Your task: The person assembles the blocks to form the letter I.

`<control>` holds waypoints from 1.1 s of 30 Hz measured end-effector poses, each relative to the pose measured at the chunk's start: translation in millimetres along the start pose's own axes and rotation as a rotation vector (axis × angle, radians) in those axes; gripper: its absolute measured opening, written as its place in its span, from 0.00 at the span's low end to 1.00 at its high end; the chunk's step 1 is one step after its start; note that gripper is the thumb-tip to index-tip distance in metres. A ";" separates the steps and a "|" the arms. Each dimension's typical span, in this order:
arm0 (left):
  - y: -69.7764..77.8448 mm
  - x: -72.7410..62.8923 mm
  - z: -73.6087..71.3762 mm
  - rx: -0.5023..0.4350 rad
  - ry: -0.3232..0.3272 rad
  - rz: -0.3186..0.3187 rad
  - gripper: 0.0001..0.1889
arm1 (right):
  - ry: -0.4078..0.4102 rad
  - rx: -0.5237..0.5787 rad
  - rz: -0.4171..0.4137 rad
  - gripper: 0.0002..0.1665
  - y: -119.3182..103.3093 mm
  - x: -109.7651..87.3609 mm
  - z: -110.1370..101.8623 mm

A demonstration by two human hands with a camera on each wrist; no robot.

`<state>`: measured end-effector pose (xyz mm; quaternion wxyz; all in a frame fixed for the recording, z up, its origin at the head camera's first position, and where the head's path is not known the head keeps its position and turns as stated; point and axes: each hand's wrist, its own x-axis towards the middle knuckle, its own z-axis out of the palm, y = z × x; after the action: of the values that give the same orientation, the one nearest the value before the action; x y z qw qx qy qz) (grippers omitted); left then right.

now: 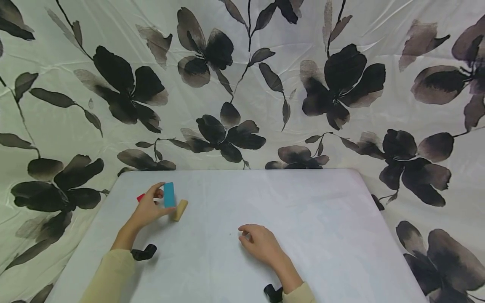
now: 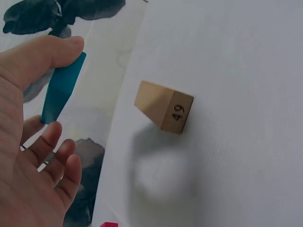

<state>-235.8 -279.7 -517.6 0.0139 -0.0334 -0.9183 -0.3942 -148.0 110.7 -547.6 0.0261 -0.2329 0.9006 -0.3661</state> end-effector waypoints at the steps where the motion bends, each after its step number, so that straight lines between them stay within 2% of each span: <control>1: 2.1 -1.2 1.2 0.007 0.000 0.006 0.51 | 0.000 0.001 0.003 0.16 0.1 -0.1 -0.2; 12: 15.9 -8.9 19.4 -0.006 -0.033 0.069 0.51 | 0.012 -0.010 0.006 0.16 2.2 -1.7 -2.7; 20: 25.2 -14.7 35.0 0.002 -0.062 0.081 0.50 | 0.029 -0.025 0.004 0.16 6.9 -2.4 -3.7; 27: 27.7 -19.5 48.3 -0.009 -0.063 0.150 0.51 | 0.016 -0.035 0.015 0.16 11.2 -4.1 -6.9; 33: 30.8 -24.8 57.9 -0.018 -0.077 0.156 0.51 | 0.022 -0.059 0.017 0.16 15.2 -8.0 -13.0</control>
<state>-208.8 -217.8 -536.5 0.0089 -0.1199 -0.9092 -0.3987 -149.7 132.0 -549.3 0.0124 -0.2217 0.9132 -0.3418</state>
